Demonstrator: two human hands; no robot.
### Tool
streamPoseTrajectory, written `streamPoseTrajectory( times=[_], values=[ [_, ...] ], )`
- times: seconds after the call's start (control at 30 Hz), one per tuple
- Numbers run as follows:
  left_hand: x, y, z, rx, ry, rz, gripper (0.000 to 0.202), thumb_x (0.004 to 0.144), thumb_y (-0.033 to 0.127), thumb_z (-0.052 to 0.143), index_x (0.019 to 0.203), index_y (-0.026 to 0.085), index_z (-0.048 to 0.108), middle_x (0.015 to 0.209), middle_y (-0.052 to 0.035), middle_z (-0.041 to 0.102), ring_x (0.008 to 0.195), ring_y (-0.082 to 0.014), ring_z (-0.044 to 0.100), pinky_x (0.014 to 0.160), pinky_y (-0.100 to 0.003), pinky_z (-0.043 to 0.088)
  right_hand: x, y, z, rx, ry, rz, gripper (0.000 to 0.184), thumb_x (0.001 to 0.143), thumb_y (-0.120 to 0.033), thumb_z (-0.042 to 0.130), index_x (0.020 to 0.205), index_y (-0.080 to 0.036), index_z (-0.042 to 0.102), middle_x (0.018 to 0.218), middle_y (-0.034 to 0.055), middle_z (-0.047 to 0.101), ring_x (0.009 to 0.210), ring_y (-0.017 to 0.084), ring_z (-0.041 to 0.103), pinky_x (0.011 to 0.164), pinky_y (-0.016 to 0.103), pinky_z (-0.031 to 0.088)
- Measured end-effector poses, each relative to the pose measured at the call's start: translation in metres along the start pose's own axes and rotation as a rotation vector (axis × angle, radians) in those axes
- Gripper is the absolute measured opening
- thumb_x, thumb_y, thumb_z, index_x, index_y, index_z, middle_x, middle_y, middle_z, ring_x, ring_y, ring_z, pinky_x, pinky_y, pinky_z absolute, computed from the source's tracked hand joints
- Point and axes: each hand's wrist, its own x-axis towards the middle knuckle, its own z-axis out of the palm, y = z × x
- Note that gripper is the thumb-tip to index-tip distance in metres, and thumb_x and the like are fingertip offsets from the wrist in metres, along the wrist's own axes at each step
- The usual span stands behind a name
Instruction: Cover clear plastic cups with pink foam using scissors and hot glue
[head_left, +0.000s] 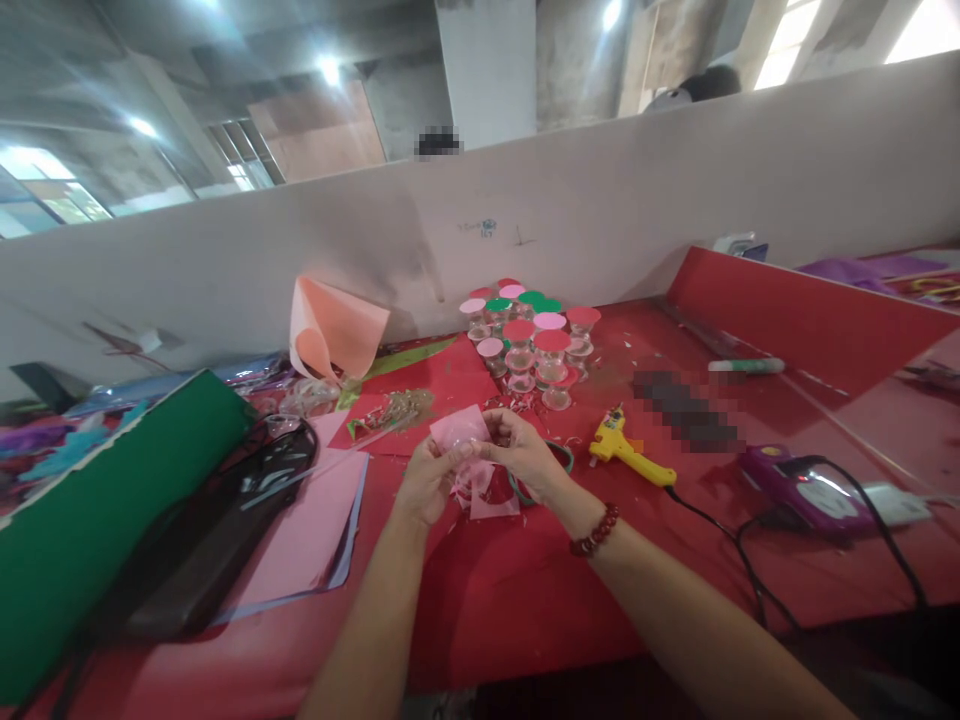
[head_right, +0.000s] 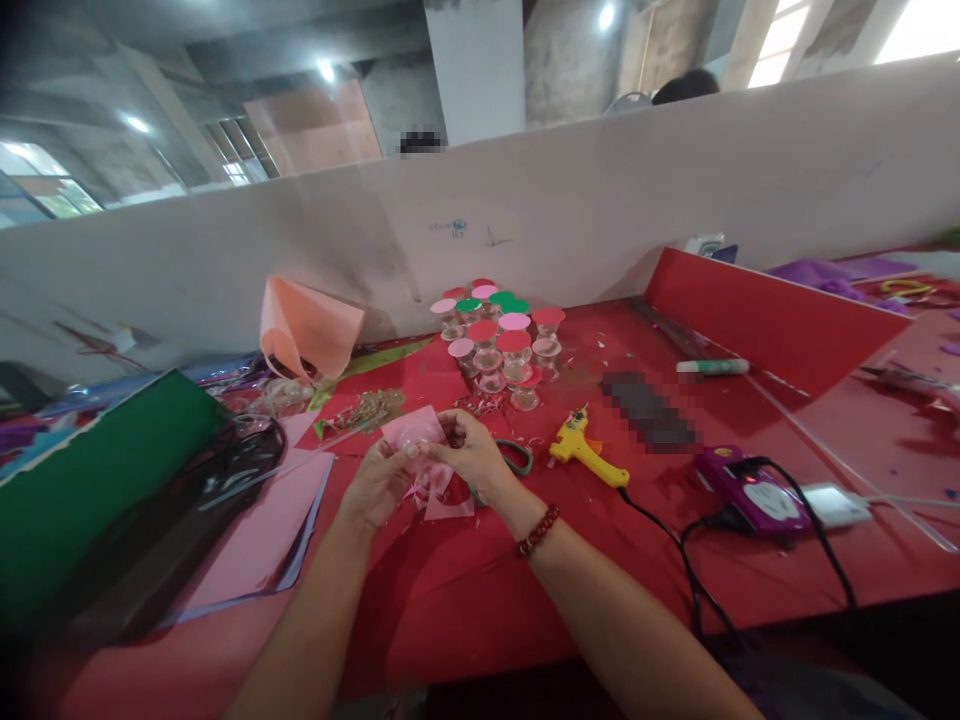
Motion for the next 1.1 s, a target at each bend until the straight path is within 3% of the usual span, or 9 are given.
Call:
streamPoseTrajectory(
  times=[0.13,0.47,0.67,0.9,1.1],
  values=[
    [0.003,-0.004,-0.001,-0.028,0.036,0.015,0.029,0.059,0.025,0.084,0.080,0.013,0.067,0.069,-0.0008,0.070,0.052,-0.0104,0.061,0.047,-0.020,0.046,-0.001,0.000,0.001,0.010,0.027,0.011,0.043,0.059,-0.034,0.085,0.092,-0.022,0.060,0.087,-0.0003,0.062,0.081,0.014,0.056,0.075,0.029,0.046],
    [0.003,-0.009,-0.002,-0.104,0.064,0.102,0.026,0.062,0.026,0.082,0.082,0.015,0.068,0.076,-0.0025,0.073,0.064,-0.0129,0.067,0.061,-0.022,0.053,-0.002,0.008,0.002,0.012,0.106,0.029,0.032,0.057,-0.027,0.081,0.083,-0.020,0.064,0.085,-0.0005,0.062,0.078,0.014,0.056,0.072,0.027,0.045],
    [-0.001,-0.013,0.001,-0.087,0.048,0.095,0.027,0.062,0.027,0.082,0.079,0.014,0.065,0.069,-0.0015,0.071,0.053,-0.0108,0.062,0.048,-0.020,0.046,-0.003,0.007,0.004,0.047,0.087,0.096,0.034,0.052,-0.028,0.083,0.076,-0.019,0.060,0.074,-0.0042,0.058,0.068,0.011,0.053,0.067,0.026,0.044],
    [-0.013,-0.019,0.002,-0.132,0.086,0.157,0.025,0.064,0.026,0.081,0.077,0.015,0.063,0.070,-0.0012,0.071,0.060,-0.0134,0.066,0.058,-0.023,0.053,-0.005,0.005,0.005,0.032,0.036,0.072,0.033,0.052,-0.027,0.082,0.073,-0.020,0.057,0.068,-0.0056,0.054,0.065,0.011,0.049,0.061,0.023,0.042],
    [-0.012,-0.022,-0.009,-0.185,0.017,0.107,0.028,0.065,0.026,0.081,0.086,0.015,0.066,0.077,-0.0037,0.074,0.066,-0.0161,0.068,0.065,-0.027,0.055,-0.004,0.011,0.004,-0.023,0.021,0.064,0.033,0.054,-0.031,0.081,0.073,-0.020,0.056,0.068,-0.0049,0.053,0.065,0.012,0.048,0.062,0.024,0.042]
  ],
)
